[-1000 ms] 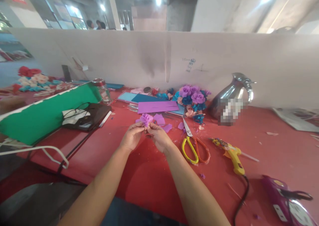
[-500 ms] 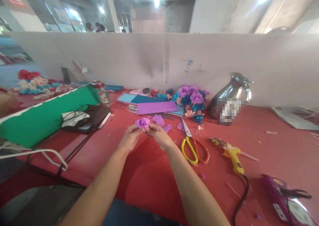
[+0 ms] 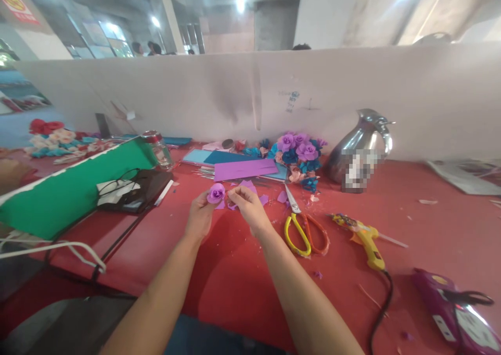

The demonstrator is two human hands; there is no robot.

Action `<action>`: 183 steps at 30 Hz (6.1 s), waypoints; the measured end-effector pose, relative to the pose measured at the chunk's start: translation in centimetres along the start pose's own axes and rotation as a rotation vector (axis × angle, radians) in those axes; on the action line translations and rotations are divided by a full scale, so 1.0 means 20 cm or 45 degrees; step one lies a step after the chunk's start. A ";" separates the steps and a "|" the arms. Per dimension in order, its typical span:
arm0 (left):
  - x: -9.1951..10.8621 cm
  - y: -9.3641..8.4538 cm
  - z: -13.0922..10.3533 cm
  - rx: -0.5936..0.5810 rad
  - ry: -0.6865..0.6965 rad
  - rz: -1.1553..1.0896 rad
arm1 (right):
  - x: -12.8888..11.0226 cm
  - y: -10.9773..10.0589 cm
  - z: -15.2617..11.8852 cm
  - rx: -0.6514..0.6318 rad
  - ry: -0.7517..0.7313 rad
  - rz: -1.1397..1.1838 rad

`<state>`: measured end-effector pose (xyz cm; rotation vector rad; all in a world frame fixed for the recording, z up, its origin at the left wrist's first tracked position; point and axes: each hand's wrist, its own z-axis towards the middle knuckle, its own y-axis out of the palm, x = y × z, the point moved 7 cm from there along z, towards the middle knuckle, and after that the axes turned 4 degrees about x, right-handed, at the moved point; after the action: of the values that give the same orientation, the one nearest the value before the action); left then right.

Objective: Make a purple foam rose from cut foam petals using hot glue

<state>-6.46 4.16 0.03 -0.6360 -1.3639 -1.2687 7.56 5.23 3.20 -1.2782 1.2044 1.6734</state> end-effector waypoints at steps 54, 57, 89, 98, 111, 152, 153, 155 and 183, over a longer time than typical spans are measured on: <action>0.04 0.01 -0.01 0.073 0.088 0.136 | -0.03 -0.02 -0.02 0.217 -0.152 -0.422; 0.05 0.01 -0.01 0.072 0.093 0.124 | -0.04 -0.02 -0.03 0.232 -0.147 -0.421; 0.01 0.03 -0.01 -0.068 -0.045 0.039 | -0.01 -0.01 0.00 0.123 -0.058 -0.147; 0.00 0.03 -0.01 -0.095 -0.025 0.056 | -0.03 -0.01 -0.01 0.144 -0.117 -0.185; 0.00 0.04 0.00 -0.152 -0.044 -0.071 | 0.01 0.02 -0.02 0.060 0.058 0.197; 0.02 0.07 -0.01 -0.171 -0.045 -0.230 | 0.03 0.04 -0.02 0.037 0.077 0.024; 0.01 0.07 -0.01 -0.170 -0.046 -0.224 | 0.03 0.04 -0.02 0.035 0.083 0.030; 0.00 0.06 0.00 -0.165 -0.054 -0.200 | 0.03 0.04 -0.02 0.036 0.092 0.042; -0.01 0.09 -0.02 -0.240 -0.107 -0.154 | 0.03 0.00 -0.01 0.161 0.080 0.118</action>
<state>-4.60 4.37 0.43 -0.7524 -1.3783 -1.4946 7.55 5.06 2.68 -1.2217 1.4031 1.6043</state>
